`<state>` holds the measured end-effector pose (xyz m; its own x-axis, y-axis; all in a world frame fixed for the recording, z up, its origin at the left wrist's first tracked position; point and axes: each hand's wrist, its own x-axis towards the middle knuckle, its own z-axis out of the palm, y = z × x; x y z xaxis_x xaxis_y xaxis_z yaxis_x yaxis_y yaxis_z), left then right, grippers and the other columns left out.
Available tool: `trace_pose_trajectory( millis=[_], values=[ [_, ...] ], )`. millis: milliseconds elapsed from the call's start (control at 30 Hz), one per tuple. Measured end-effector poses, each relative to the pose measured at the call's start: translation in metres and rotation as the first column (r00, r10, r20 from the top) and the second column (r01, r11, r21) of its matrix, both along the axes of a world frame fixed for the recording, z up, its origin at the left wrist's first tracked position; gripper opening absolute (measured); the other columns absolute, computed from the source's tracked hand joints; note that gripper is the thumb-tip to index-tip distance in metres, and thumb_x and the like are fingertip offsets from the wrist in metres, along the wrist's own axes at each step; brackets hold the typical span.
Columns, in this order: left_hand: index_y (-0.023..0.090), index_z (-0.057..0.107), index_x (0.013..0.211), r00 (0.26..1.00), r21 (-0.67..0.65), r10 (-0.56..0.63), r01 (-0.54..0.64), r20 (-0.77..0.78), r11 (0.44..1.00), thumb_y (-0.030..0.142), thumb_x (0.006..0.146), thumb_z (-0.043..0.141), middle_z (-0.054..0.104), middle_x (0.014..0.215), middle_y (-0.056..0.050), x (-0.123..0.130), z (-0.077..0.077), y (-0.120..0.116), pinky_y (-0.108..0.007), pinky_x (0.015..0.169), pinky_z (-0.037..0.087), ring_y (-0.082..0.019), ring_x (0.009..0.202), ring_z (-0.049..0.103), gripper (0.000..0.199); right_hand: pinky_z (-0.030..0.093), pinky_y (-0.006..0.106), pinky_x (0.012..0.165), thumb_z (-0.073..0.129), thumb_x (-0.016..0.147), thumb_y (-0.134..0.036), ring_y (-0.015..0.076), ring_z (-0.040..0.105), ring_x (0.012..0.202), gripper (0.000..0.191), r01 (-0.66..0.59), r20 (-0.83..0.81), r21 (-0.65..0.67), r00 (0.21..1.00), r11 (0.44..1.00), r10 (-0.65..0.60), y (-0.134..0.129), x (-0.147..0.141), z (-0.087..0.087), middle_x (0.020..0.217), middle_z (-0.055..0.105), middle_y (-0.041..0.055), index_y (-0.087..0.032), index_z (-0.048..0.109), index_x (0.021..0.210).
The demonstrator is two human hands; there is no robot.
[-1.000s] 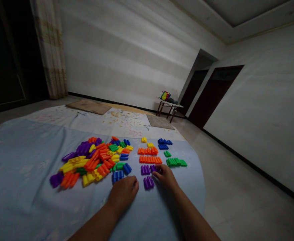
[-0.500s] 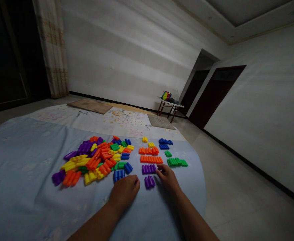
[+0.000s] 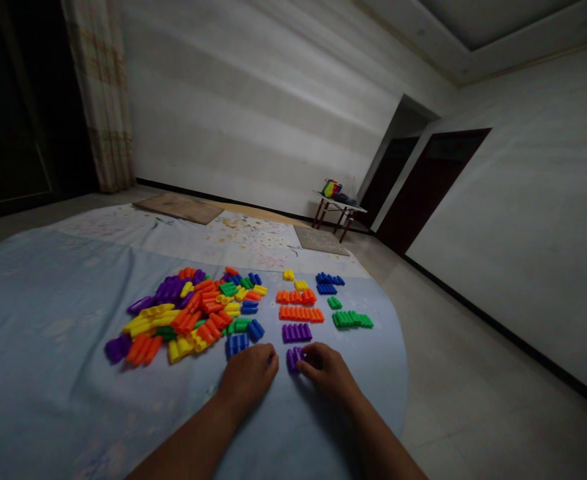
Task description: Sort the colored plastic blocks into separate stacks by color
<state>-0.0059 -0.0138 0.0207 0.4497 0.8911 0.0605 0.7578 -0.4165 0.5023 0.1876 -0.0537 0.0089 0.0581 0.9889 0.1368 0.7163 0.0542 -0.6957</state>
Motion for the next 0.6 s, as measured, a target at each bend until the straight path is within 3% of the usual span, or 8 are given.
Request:
trace_pose_trajectory(
  millis=[200,333,500,600],
  values=[
    [0.021,0.061,0.085,1.000,0.013,-0.019,0.019,0.009,1.000,0.033,0.086,0.034,0.068,0.086,-0.005,0.000,-0.002,-0.001,-0.026,0.068,0.038,-0.017,0.081,0.061,0.030,0.043,0.025,0.057,0.061,0.073,-0.039,0.0157,0.055,0.061,0.026,0.033,0.022,0.010,0.999,0.999,-0.033,-0.001,-0.003,-0.001,0.068,0.062,0.0012,-0.017,0.064,0.085],
    [0.021,0.060,0.081,0.999,0.016,-0.033,0.033,0.003,0.999,0.034,0.085,0.037,0.067,0.084,-0.004,0.001,-0.001,-0.003,-0.026,0.066,0.038,-0.016,0.078,0.061,0.028,0.045,0.026,0.059,0.057,0.077,-0.039,0.0162,0.057,0.063,0.026,0.048,0.009,0.057,0.999,0.997,-0.048,0.004,0.000,0.008,0.073,0.063,0.0029,-0.017,0.063,0.088],
    [0.020,0.058,0.073,0.999,0.040,-0.015,0.014,0.028,0.999,0.035,0.086,0.037,0.066,0.076,-0.003,0.002,-0.002,-0.004,-0.025,0.063,0.036,-0.015,0.073,0.060,0.029,0.046,0.028,0.065,0.055,0.080,-0.028,0.0163,0.058,0.069,0.015,-0.027,0.054,0.172,0.998,0.985,0.018,0.026,-0.011,0.027,0.079,0.064,0.0038,-0.018,0.064,0.085],
    [0.020,0.055,0.070,0.990,0.109,0.022,-0.037,0.136,0.993,0.034,0.088,0.032,0.063,0.073,-0.002,0.000,0.004,-0.003,-0.025,0.062,0.036,-0.013,0.069,0.057,0.033,0.046,0.028,0.069,0.056,0.079,-0.023,0.0160,0.058,0.072,0.012,-0.074,0.084,0.196,0.995,0.978,0.058,0.042,-0.025,0.032,0.080,0.063,0.0034,-0.018,0.064,0.086]
  ],
)
